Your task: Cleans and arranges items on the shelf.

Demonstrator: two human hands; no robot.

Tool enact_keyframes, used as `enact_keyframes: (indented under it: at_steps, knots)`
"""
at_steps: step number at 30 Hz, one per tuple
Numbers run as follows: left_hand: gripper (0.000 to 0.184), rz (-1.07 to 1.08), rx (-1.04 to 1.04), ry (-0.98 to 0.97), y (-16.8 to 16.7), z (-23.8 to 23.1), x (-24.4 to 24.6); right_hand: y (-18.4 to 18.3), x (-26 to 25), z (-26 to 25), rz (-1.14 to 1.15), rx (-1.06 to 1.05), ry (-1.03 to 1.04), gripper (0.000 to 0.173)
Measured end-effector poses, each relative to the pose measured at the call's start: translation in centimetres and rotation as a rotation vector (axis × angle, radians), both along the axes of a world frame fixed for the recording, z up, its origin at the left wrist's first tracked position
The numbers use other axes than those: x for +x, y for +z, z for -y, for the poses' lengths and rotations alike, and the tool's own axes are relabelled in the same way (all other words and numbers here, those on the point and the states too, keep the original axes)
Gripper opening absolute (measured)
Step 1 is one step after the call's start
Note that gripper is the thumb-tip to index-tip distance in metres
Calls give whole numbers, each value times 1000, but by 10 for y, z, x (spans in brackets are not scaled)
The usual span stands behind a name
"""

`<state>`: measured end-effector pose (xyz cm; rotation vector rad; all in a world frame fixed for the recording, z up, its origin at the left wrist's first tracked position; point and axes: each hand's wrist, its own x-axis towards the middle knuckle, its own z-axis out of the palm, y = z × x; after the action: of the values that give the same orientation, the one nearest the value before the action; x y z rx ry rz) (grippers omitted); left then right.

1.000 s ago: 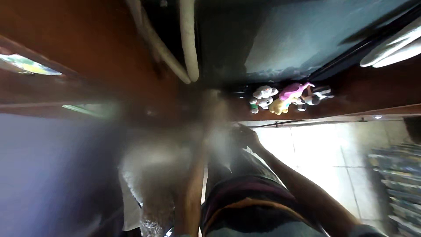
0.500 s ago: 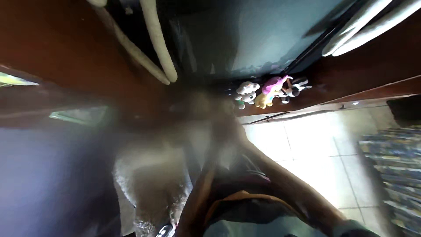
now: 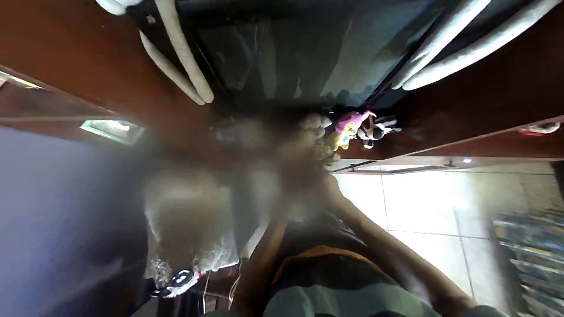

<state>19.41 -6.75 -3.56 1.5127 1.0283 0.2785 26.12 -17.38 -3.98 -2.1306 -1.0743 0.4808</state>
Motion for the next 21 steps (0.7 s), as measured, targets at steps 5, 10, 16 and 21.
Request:
enact_keyframes:
  at_steps: [5,10,16,21]
  knots:
    - [41,35,4,97,-6,16,2,-11,25,82,47,196,250,29]
    - [44,-6,-47,18,12,26,1,34,73,122,-406,129,-201,34]
    - [52,-83,43,-303,33,68,13,60,87,70,-180,113,8,28]
    - [54,-114,94,-514,25,71,1,22,81,24,-256,-315,116,43]
